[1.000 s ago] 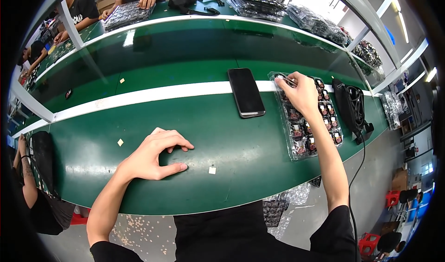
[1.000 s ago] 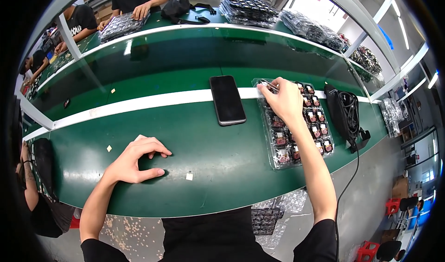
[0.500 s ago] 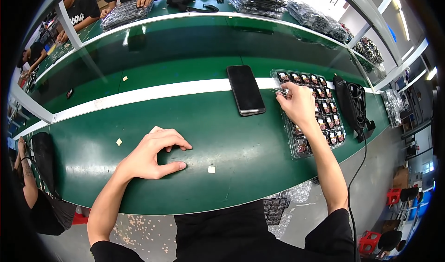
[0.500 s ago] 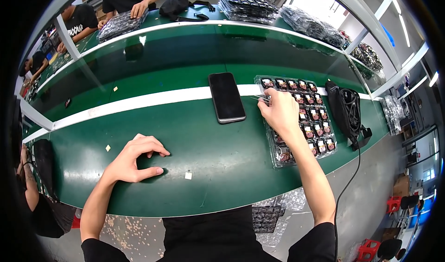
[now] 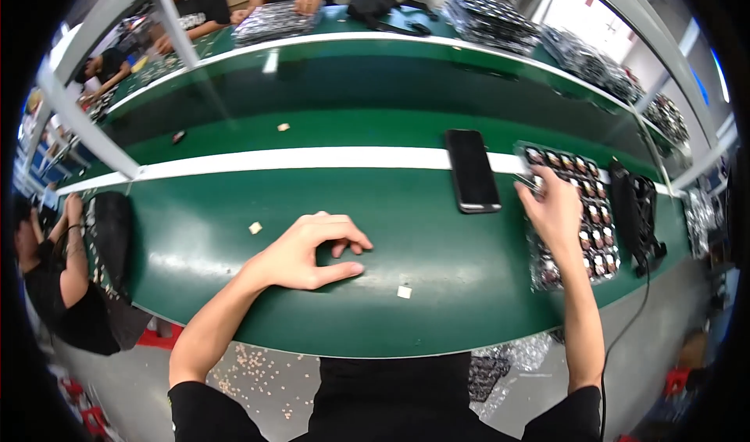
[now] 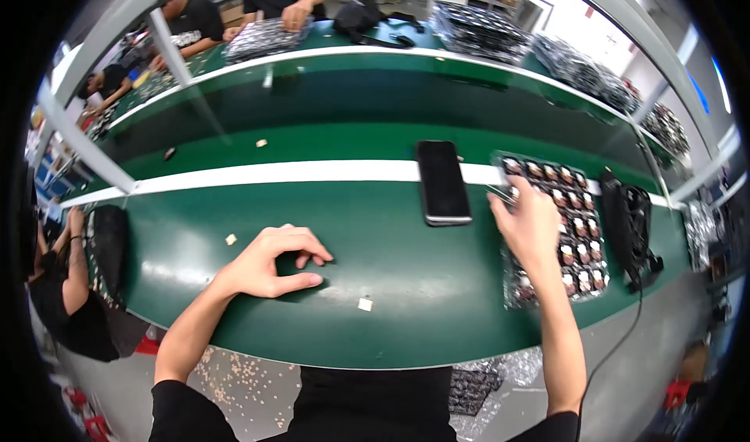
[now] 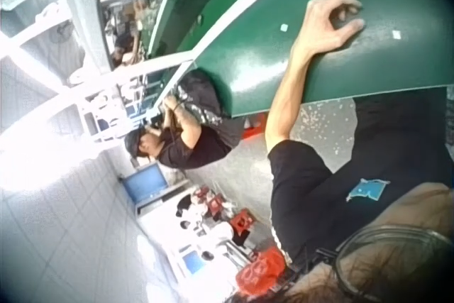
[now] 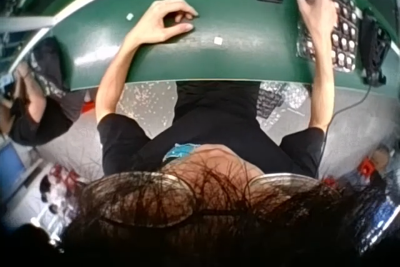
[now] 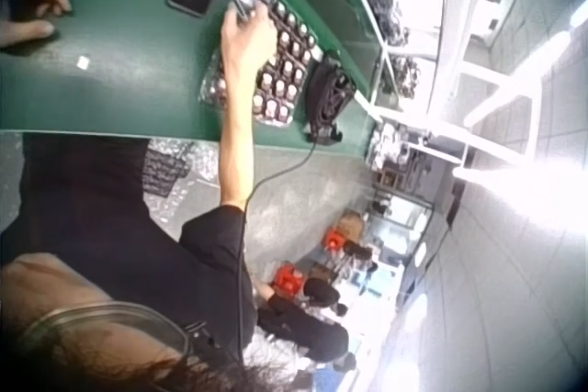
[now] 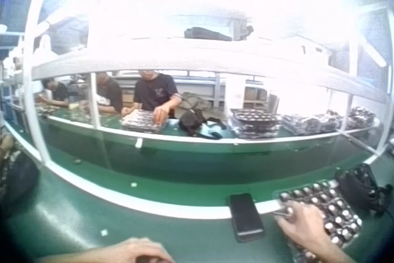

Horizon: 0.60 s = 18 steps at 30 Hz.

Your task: Assembling small electronic components for a smartwatch-like device using tweezers on a factory line.

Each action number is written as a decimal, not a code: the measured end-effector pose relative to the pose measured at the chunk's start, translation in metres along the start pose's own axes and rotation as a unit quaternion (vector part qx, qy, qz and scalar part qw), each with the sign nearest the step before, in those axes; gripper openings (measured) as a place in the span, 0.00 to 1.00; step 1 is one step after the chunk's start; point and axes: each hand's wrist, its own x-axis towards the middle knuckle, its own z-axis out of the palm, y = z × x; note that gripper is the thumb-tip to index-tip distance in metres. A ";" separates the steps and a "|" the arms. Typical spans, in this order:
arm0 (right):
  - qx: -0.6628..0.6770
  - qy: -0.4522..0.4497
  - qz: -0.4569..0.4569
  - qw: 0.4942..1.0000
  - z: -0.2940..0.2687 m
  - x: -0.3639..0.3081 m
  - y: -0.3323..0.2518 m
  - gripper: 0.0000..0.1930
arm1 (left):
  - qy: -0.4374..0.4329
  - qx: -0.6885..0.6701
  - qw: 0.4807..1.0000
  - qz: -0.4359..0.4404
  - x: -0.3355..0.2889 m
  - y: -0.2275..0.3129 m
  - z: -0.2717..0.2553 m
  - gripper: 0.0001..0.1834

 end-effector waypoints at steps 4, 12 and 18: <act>0.172 -0.056 -0.005 0.983 -0.035 -0.022 -0.032 0.18 | 0.146 0.009 0.989 -0.015 0.004 -0.020 -0.022 0.08; 0.335 -0.187 -0.100 0.918 -0.013 -0.059 -0.110 0.16 | 0.389 0.454 0.766 -0.235 -0.063 -0.160 -0.176 0.35; 0.356 -0.166 -0.148 0.908 0.015 -0.083 -0.119 0.12 | 0.473 0.395 0.681 -0.395 -0.097 -0.225 -0.239 0.40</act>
